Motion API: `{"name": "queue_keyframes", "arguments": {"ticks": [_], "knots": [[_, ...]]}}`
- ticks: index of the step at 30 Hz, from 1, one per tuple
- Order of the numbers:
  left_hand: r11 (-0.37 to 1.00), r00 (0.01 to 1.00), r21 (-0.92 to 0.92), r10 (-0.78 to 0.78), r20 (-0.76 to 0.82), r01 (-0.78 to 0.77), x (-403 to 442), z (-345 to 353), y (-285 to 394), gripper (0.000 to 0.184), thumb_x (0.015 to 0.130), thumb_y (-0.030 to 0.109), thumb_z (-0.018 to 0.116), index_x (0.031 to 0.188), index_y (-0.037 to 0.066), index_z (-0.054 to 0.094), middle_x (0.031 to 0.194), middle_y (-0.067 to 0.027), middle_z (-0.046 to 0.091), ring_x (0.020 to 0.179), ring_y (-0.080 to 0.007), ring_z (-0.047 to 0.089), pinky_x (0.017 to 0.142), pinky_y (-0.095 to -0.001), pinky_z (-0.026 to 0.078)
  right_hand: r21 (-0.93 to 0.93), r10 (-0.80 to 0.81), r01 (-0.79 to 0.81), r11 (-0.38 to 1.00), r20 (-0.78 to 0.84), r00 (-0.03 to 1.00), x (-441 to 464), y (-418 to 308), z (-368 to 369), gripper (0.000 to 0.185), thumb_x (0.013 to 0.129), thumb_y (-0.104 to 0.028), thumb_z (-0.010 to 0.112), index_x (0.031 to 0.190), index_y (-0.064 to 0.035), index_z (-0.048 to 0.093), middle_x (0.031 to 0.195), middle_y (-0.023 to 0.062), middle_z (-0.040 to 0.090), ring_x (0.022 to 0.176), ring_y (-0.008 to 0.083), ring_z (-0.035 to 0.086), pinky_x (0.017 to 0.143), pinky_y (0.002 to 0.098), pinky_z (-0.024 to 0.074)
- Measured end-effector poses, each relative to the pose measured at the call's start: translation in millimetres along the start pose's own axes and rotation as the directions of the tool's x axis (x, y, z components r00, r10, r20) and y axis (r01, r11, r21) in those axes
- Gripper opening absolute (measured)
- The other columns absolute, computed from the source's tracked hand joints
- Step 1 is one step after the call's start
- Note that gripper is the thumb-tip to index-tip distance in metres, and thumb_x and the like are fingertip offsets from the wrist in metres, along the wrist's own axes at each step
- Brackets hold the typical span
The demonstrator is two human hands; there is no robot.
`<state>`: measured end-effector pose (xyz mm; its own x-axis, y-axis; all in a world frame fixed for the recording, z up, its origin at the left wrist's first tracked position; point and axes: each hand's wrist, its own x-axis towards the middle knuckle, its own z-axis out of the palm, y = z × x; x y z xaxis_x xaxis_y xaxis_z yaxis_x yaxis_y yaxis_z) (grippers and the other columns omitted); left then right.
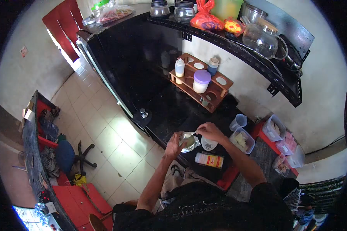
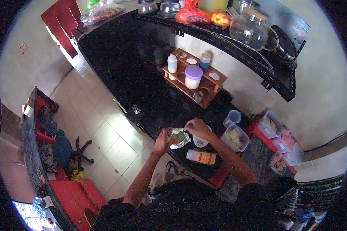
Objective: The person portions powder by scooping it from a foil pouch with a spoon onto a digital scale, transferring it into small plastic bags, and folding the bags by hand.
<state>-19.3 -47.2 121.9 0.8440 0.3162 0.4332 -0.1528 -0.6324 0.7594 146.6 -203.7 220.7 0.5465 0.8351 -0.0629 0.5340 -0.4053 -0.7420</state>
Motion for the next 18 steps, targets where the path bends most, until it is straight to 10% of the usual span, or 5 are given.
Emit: {"name": "queue_keyframes", "arguments": {"ticks": [8, 18], "knots": [[0.999, 0.999, -0.017, -0.028, -0.023, 0.028, 0.6, 16.3, -4.3, 0.049, 0.085, 0.015, 0.065, 0.124, -0.002, 0.04, 0.114, -0.0214, 0.053, 0.106, -0.0393, 0.055, 0.091, -0.0432, 0.046, -0.508, -0.386, 0.293, 0.81, -0.086, 0.919, -15.2, -49.8, 15.3, 0.013, 0.082, -0.017, 0.061, 0.079, -0.0051, 0.057, 0.072, 0.0136, 0.063, 0.069, 0.0347, 0.064, 0.06, 0.0487, 0.0503], [0.929, 0.893, -0.35, -0.254, -0.372, 0.119, -2.7, -19.3, 46.2, 0.039, 0.093, 0.022, 0.052, 0.123, -0.002, 0.042, 0.11, -0.0169, 0.052, 0.101, -0.0251, 0.052, 0.09, -0.0366, 0.043, -0.413, -0.176, 0.076, 0.908, -0.211, 0.962, -8.9, -31.4, 2.4, 0.015, 0.076, -0.018, 0.066, 0.079, -0.0045, 0.059, 0.07, 0.0165, 0.063, 0.069, 0.036, 0.064, 0.062, 0.0484, 0.0497]]}}
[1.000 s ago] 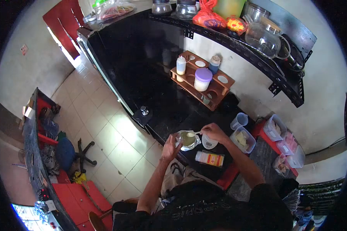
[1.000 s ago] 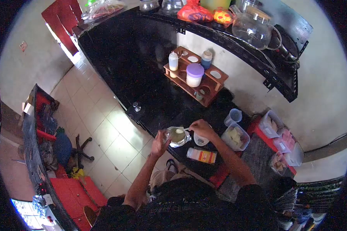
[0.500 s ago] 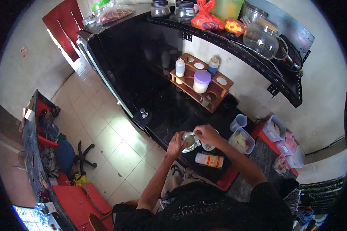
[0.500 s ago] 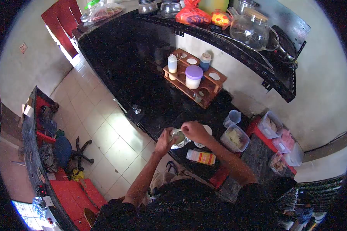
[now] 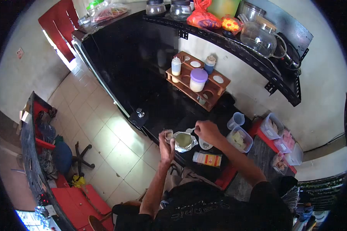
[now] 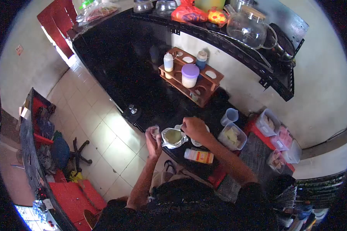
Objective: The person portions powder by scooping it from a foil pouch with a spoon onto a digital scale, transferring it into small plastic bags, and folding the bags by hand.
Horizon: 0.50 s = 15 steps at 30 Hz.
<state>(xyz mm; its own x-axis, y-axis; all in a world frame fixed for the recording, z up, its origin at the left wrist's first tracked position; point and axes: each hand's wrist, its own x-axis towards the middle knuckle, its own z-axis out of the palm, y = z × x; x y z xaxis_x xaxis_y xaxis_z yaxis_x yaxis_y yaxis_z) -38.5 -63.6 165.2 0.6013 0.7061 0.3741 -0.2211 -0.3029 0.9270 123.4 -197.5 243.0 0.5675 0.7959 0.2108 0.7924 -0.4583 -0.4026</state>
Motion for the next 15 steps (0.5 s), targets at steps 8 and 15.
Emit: {"name": "queue_keyframes", "arguments": {"ticks": [8, 15], "knots": [[0.988, 0.998, 0.151, 0.0, 0.058, -0.009, 2.8, -7.0, 3.2, 0.038, 0.094, 0.014, 0.05, 0.126, -0.002, 0.039, 0.114, -0.0194, 0.053, 0.106, -0.0292, 0.054, 0.093, -0.038, 0.043, -0.36, -0.082, 0.218, 0.907, 0.359, 0.93, -15.4, 12.8, 104.8, 0.012, 0.073, -0.014, 0.065, 0.079, -0.0042, 0.066, 0.084, 0.0157, 0.069, 0.073, 0.0318, 0.068, 0.059, 0.0441, 0.0537], [0.95, 0.986, 0.296, -0.134, 0.101, 0.099, -46.0, -21.4, -56.0, 0.042, 0.095, 0.019, 0.054, 0.128, 0.0, 0.038, 0.111, -0.0228, 0.057, 0.102, -0.0353, 0.059, 0.088, -0.0426, 0.047, -0.129, 0.156, -0.124, 0.984, 0.285, 0.946, -2.0, 20.9, 105.8, 0.022, 0.07, -0.02, 0.065, 0.082, -0.0022, 0.068, 0.087, 0.0195, 0.068, 0.083, 0.0353, 0.067, 0.071, 0.0474, 0.0538]]}}
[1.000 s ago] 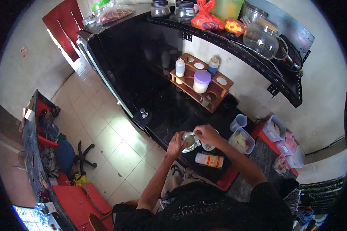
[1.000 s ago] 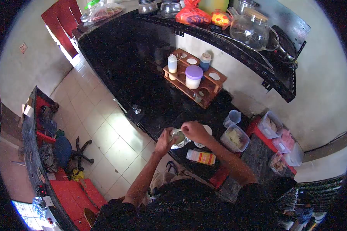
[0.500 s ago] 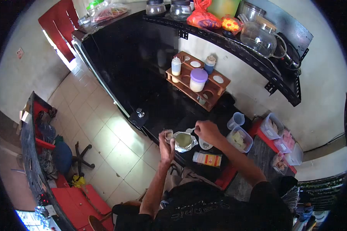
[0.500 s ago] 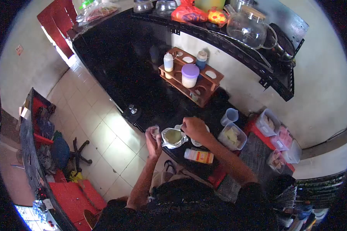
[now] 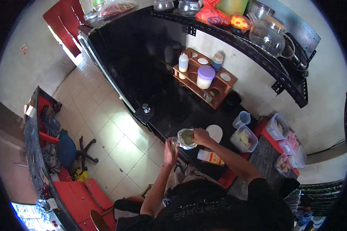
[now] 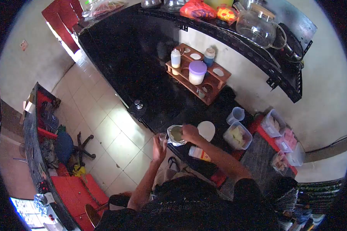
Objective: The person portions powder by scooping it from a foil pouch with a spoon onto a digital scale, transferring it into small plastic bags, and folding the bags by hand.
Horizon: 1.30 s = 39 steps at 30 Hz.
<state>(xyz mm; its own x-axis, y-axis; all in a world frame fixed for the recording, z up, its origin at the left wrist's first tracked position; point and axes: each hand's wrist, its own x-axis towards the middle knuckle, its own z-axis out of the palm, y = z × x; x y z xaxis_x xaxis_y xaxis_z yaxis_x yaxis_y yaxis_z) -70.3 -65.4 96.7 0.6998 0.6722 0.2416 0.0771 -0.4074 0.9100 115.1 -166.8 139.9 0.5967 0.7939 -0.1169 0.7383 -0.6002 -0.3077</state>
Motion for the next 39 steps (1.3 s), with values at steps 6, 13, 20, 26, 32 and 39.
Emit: {"name": "queue_keyframes", "arguments": {"ticks": [6, 13, 20, 26, 32, 39], "knots": [[0.999, 0.998, 0.032, -0.024, 0.055, 0.022, -18.6, 4.7, -10.2, 0.044, 0.094, 0.02, 0.057, 0.128, 0.0, 0.037, 0.113, -0.0252, 0.057, 0.101, -0.0416, 0.059, 0.084, -0.0453, 0.048, 0.241, -0.078, 0.045, 0.97, 0.132, 0.988, 8.8, 27.6, 11.2, 0.029, 0.069, -0.02, 0.062, 0.089, -0.0007, 0.071, 0.088, 0.02, 0.068, 0.082, 0.0349, 0.067, 0.075, 0.0441, 0.0543], [1.0, 0.997, -0.024, -0.008, 0.081, 0.01, -9.3, 2.4, -3.6, 0.044, 0.093, 0.021, 0.059, 0.125, -0.001, 0.04, 0.117, -0.0256, 0.054, 0.108, -0.0425, 0.055, 0.09, -0.0452, 0.045, 0.374, 0.001, -0.044, 0.927, 0.113, 0.994, 7.0, 39.5, 3.5, 0.029, 0.076, -0.022, 0.063, 0.093, 0.0002, 0.071, 0.083, 0.0174, 0.07, 0.078, 0.0251, 0.069, 0.069, 0.0359, 0.0534], [0.997, 0.99, -0.002, 0.071, 0.123, -0.071, 9.3, 2.4, 3.4, 0.044, 0.089, 0.016, 0.063, 0.123, -0.002, 0.041, 0.113, -0.025, 0.055, 0.104, -0.0414, 0.056, 0.088, -0.0437, 0.046, 0.406, 0.025, -0.072, 0.911, 0.119, 0.993, -4.1, 47.8, -26.5, 0.029, 0.079, -0.025, 0.064, 0.092, -0.0005, 0.072, 0.079, 0.0132, 0.07, 0.074, 0.0214, 0.068, 0.069, 0.0332, 0.0516], [0.975, 0.961, 0.043, 0.205, 0.185, -0.217, 24.8, 8.4, -1.9, 0.045, 0.086, 0.014, 0.065, 0.121, -0.003, 0.041, 0.111, -0.0245, 0.055, 0.103, -0.0416, 0.056, 0.087, -0.0438, 0.047, 0.451, 0.068, -0.119, 0.884, 0.127, 0.99, -8.1, 52.1, -56.6, 0.023, 0.081, -0.024, 0.063, 0.086, -0.0037, 0.073, 0.079, 0.0099, 0.071, 0.073, 0.0166, 0.067, 0.068, 0.0304, 0.0505], [0.957, 0.943, 0.069, 0.261, 0.207, -0.281, 37.3, 7.4, 12.4, 0.047, 0.085, 0.015, 0.067, 0.12, -0.004, 0.042, 0.109, -0.0245, 0.055, 0.101, -0.0419, 0.056, 0.085, -0.0428, 0.048, 0.469, 0.052, -0.086, 0.879, 0.085, 0.995, -10.7, 50.5, -80.2, 0.022, 0.083, -0.022, 0.062, 0.085, -0.0029, 0.073, 0.078, 0.0076, 0.071, 0.072, 0.0142, 0.065, 0.069, 0.0286, 0.0498], [0.951, 0.937, 0.102, 0.262, 0.23, -0.291, 46.9, 9.9, 19.5, 0.05, 0.084, 0.016, 0.068, 0.121, -0.005, 0.041, 0.108, -0.0237, 0.055, 0.099, -0.0415, 0.057, 0.084, -0.0438, 0.049, 0.497, -0.006, -0.033, 0.867, 0.077, 0.997, -9.1, 39.9, -94.4, 0.024, 0.082, -0.023, 0.064, 0.086, -0.0017, 0.073, 0.078, 0.0066, 0.071, 0.072, 0.0137, 0.064, 0.068, 0.0285, 0.0495]]}}
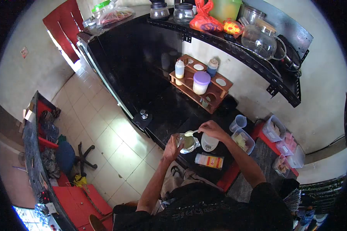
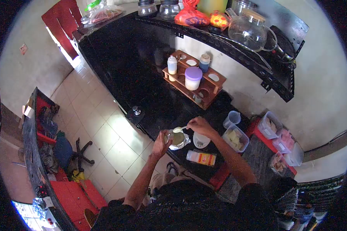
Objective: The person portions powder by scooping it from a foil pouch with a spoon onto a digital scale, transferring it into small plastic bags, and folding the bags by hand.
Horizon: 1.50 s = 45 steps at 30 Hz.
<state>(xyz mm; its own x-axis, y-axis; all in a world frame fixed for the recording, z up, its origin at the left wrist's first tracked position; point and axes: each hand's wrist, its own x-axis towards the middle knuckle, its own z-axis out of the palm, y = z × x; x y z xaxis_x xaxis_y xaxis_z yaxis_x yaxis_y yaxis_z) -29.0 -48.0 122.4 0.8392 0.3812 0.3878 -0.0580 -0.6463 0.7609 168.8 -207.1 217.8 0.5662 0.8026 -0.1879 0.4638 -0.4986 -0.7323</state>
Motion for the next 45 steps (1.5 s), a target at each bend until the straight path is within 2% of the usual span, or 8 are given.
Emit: {"name": "queue_keyframes", "arguments": {"ticks": [9, 12, 15, 26, 33, 36, 38, 45], "knots": [[0.996, 0.999, -0.091, 0.024, 0.042, -0.02, 6.7, 11.9, 2.5, 0.05, 0.086, 0.015, 0.065, 0.123, -0.002, 0.039, 0.113, -0.0239, 0.053, 0.106, -0.0422, 0.055, 0.09, -0.044, 0.046, -0.017, -0.202, 0.201, 0.979, -0.06, 0.978, -11.3, -29.6, 21.1, 0.025, 0.082, -0.026, 0.061, 0.084, -0.0038, 0.07, 0.076, 0.0143, 0.069, 0.069, 0.0266, 0.068, 0.066, 0.0406, 0.0517], [0.992, 0.996, -0.117, -0.033, 0.084, 0.043, 6.7, 16.1, 10.2, 0.053, 0.083, 0.013, 0.066, 0.123, -0.005, 0.037, 0.112, -0.0245, 0.051, 0.103, -0.0421, 0.054, 0.089, -0.0446, 0.046, -0.537, -0.486, 0.396, 0.745, -0.031, 0.873, -23.7, -46.0, 32.5, 0.013, 0.081, -0.018, 0.061, 0.079, -0.006, 0.056, 0.072, 0.0118, 0.063, 0.07, 0.034, 0.064, 0.061, 0.0448, 0.051], [0.988, 0.999, -0.152, -0.017, 0.044, 0.024, 5.3, 16.8, 14.6, 0.053, 0.084, 0.014, 0.066, 0.124, -0.003, 0.037, 0.113, -0.0252, 0.052, 0.105, -0.042, 0.054, 0.09, -0.0444, 0.046, -0.611, -0.529, 0.384, 0.692, -0.068, 0.846, -33.8, -67.5, 26.9, 0.015, 0.079, -0.02, 0.063, 0.078, -0.0065, 0.056, 0.071, 0.012, 0.062, 0.068, 0.033, 0.064, 0.058, 0.0449, 0.05], [0.843, 0.918, -0.538, -0.207, -0.339, -0.008, -7.8, -8.4, 49.4, 0.046, 0.091, 0.025, 0.057, 0.124, -0.002, 0.04, 0.113, -0.0137, 0.051, 0.105, -0.0217, 0.05, 0.094, -0.0353, 0.04, -0.284, -0.207, 0.096, 0.954, -0.394, 0.896, -30.3, -65.0, 9.8, 0.016, 0.078, -0.023, 0.066, 0.078, -0.0076, 0.063, 0.074, 0.0142, 0.066, 0.073, 0.0352, 0.065, 0.063, 0.046, 0.0513], [0.863, 0.914, -0.494, -0.114, -0.389, -0.103, -5.0, -4.2, 39.6, 0.046, 0.092, 0.023, 0.057, 0.125, -0.003, 0.038, 0.114, -0.0136, 0.05, 0.106, -0.021, 0.049, 0.095, -0.0348, 0.039, -0.679, -0.384, 0.16, 0.716, -0.193, 0.903, 9.9, 51.2, 125.5, 0.016, 0.076, -0.022, 0.062, 0.076, -0.006, 0.064, 0.068, 0.014, 0.064, 0.065, 0.0345, 0.065, 0.058, 0.0462, 0.0518], [0.896, 0.925, -0.445, -0.173, -0.338, 0.005, -15.0, -7.7, 28.6, 0.046, 0.092, 0.021, 0.056, 0.126, -0.003, 0.038, 0.113, -0.0139, 0.051, 0.106, -0.0216, 0.05, 0.095, -0.0348, 0.039, -0.681, -0.262, 0.306, 0.666, 0.17, 0.95, 10.7, 33.6, 116.7, 0.02, 0.075, -0.025, 0.061, 0.072, -0.0059, 0.067, 0.071, 0.0148, 0.065, 0.071, 0.0347, 0.066, 0.063, 0.0453, 0.054], [0.942, 0.923, -0.333, -0.158, -0.352, 0.034, -24.1, -6.0, 17.5, 0.045, 0.092, 0.019, 0.056, 0.127, -0.003, 0.039, 0.112, -0.0143, 0.052, 0.105, -0.0226, 0.051, 0.094, -0.0353, 0.04, -0.409, -0.006, -0.005, 0.912, -0.025, 1.0, 19.4, 30.1, 114.7, 0.021, 0.075, -0.024, 0.059, 0.076, -0.005, 0.069, 0.077, 0.0166, 0.067, 0.075, 0.0356, 0.067, 0.067, 0.0458, 0.0545], [0.962, 0.944, -0.187, -0.238, -0.23, 0.197, -45.1, -5.8, 12.4, 0.046, 0.087, 0.017, 0.064, 0.124, -0.001, 0.042, 0.109, -0.0211, 0.056, 0.101, -0.0339, 0.058, 0.088, -0.0411, 0.047, -0.077, 0.041, -0.034, 0.996, 0.088, 0.995, 19.8, 49.6, 85.4, 0.027, 0.074, -0.023, 0.065, 0.088, -0.0014, 0.071, 0.078, 0.0167, 0.069, 0.074, 0.0279, 0.069, 0.064, 0.0397, 0.0521]]}}
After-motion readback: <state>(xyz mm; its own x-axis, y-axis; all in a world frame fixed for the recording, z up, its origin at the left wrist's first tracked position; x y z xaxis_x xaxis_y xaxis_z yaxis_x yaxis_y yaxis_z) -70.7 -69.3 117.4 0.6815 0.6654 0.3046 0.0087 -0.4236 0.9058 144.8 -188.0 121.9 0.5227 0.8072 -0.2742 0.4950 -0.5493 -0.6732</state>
